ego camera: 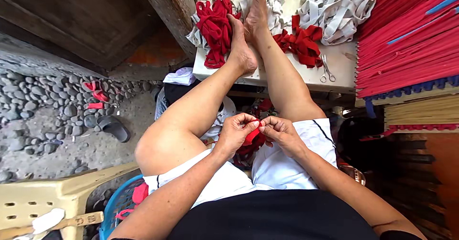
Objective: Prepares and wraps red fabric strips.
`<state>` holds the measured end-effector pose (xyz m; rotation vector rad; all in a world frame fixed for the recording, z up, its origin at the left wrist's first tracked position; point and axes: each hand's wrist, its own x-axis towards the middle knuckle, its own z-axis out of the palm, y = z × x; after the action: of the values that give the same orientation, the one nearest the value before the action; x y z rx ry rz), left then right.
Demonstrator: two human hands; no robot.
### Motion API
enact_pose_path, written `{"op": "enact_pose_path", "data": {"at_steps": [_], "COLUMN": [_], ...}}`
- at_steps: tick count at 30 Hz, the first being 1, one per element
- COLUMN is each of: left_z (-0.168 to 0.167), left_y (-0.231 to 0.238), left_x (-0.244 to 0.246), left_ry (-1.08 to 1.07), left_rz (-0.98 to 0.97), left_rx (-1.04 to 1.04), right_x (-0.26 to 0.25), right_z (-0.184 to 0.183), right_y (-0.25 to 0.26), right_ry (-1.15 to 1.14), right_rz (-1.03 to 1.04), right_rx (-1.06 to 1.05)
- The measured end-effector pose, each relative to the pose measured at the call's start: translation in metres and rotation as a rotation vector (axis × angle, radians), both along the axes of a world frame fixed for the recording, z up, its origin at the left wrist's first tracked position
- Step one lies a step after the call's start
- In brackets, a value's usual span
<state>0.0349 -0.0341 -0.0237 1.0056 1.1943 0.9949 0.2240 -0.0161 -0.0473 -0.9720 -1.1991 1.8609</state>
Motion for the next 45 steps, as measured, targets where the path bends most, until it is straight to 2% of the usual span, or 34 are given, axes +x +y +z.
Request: {"op": "enact_pose_path", "data": {"at_steps": [5,10,15,18,22,28,45], "left_z": [0.0028,0.0056,0.0053,0.0043,0.0069,0.0074,0.0089], "left_y": [0.0001,0.0014,0.0023,0.0024,0.0026,0.0044,0.0038], "left_x": [0.0001,-0.0032,-0.0057,-0.0067,-0.0072,-0.0081,-0.0077], "left_ry": [-0.085,-0.072,0.047,0.085,0.098,0.132,0.123], "left_rz": [0.063,-0.047,-0.056,-0.087,-0.102,-0.076,-0.056], "left_rx": [-0.096,-0.167,-0.115,-0.102,-0.126,-0.144,-0.135], "right_x": [-0.0003,0.0009,0.0037,0.0046,0.0032,0.0034,0.0040], "right_z": [-0.0020,0.0001,-0.0028,-0.0010,0.0031,-0.0031,-0.0007], "right_y": [-0.0004,0.0007,0.0001,0.0008,-0.0023,-0.0027,-0.0036], "right_ry": [0.002,-0.028,-0.217,-0.332,-0.348,-0.420,-0.464], "right_rz": [0.032,-0.020,-0.015,-0.089,-0.120,-0.150,-0.118], "right_rx": [0.039,-0.006,0.264,0.421,0.489,0.717,0.714]}}
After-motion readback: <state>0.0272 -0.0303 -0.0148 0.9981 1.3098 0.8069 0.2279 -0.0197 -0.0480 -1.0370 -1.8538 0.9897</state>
